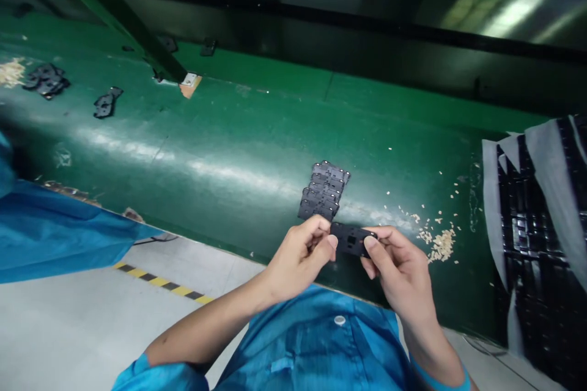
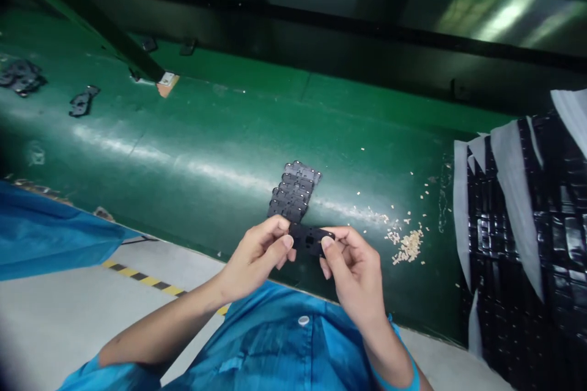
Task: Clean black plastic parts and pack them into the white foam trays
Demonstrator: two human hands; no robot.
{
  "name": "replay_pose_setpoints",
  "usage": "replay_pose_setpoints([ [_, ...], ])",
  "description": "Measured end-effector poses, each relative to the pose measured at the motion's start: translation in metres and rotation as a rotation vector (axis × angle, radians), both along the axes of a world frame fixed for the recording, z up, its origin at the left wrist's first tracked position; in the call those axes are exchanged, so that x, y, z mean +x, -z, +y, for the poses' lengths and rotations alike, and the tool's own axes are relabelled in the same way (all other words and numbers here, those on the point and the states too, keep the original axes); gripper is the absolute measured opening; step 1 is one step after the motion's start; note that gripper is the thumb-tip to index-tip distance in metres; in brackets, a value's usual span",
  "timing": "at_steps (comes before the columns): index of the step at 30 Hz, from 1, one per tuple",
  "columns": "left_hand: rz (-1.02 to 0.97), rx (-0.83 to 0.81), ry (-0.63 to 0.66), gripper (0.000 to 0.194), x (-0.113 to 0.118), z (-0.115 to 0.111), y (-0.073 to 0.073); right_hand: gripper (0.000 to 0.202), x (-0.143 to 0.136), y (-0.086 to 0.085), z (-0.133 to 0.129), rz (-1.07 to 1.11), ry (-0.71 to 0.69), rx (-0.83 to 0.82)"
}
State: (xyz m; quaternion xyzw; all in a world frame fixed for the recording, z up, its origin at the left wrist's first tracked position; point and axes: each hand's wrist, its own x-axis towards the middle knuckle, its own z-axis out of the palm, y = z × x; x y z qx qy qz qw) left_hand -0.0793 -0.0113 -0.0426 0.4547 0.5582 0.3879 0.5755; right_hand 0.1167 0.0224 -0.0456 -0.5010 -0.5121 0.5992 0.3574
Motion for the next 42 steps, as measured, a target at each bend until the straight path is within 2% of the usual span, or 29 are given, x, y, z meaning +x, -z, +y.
replay_pose_setpoints([
  [2,0.057,-0.002,0.007,0.016,-0.002,-0.002,0.003,0.025,0.0,0.0,0.004,-0.03,0.036,0.021],
  [4,0.136,0.055,0.05,0.008,0.005,-0.001,0.007,0.021,0.006,-0.002,0.01,-0.1,0.131,0.091],
  [5,0.176,0.127,0.093,0.006,0.013,0.0,0.009,0.018,0.011,-0.003,0.013,-0.142,0.205,0.142],
  [8,0.358,0.471,0.289,0.017,0.04,0.007,0.012,0.013,0.03,-0.008,0.019,-0.248,0.409,0.298],
  [11,0.577,0.765,0.432,0.025,0.061,0.015,0.01,0.011,0.052,-0.008,0.018,-0.356,0.49,0.4],
  [13,0.672,0.836,0.447,0.022,0.065,0.02,0.007,0.011,0.065,-0.006,0.016,-0.438,0.513,0.448],
  [16,0.742,0.816,0.382,0.021,0.061,0.03,0.004,0.009,0.076,-0.002,0.014,-0.565,0.487,0.528],
  [20,0.696,0.744,0.256,0.043,0.06,0.053,-0.001,0.01,0.07,-0.007,0.018,-0.593,0.319,0.618],
  [21,0.649,0.728,0.248,0.04,0.061,0.06,-0.002,0.012,0.066,-0.009,0.02,-0.561,0.266,0.621],
  [23,0.538,0.695,0.254,0.021,0.061,0.072,-0.006,0.016,0.061,-0.011,0.022,-0.502,0.178,0.62],
  [25,0.463,0.656,0.252,0.009,0.055,0.078,-0.012,0.02,0.061,-0.011,0.023,-0.464,0.137,0.596],
  [27,0.456,0.59,0.24,0.011,0.04,0.077,-0.018,0.024,0.069,-0.008,0.021,-0.433,0.157,0.551],
  [30,0.519,0.485,0.241,0.009,0.007,0.062,-0.022,0.025,0.088,-0.003,0.016,-0.414,0.237,0.495],
  [34,0.653,0.442,0.261,0.01,-0.026,0.039,-0.009,0.03,0.107,0.0,0.009,-0.526,0.256,0.553],
  [38,0.888,0.51,0.248,0.013,-0.036,0.028,0.007,0.032,0.115,0.002,0.006,-0.625,0.314,0.598],
  [42,1.13,0.588,0.223,0.017,-0.038,0.026,0.011,0.028,0.122,0.014,0.004,-0.725,0.38,0.609],
])
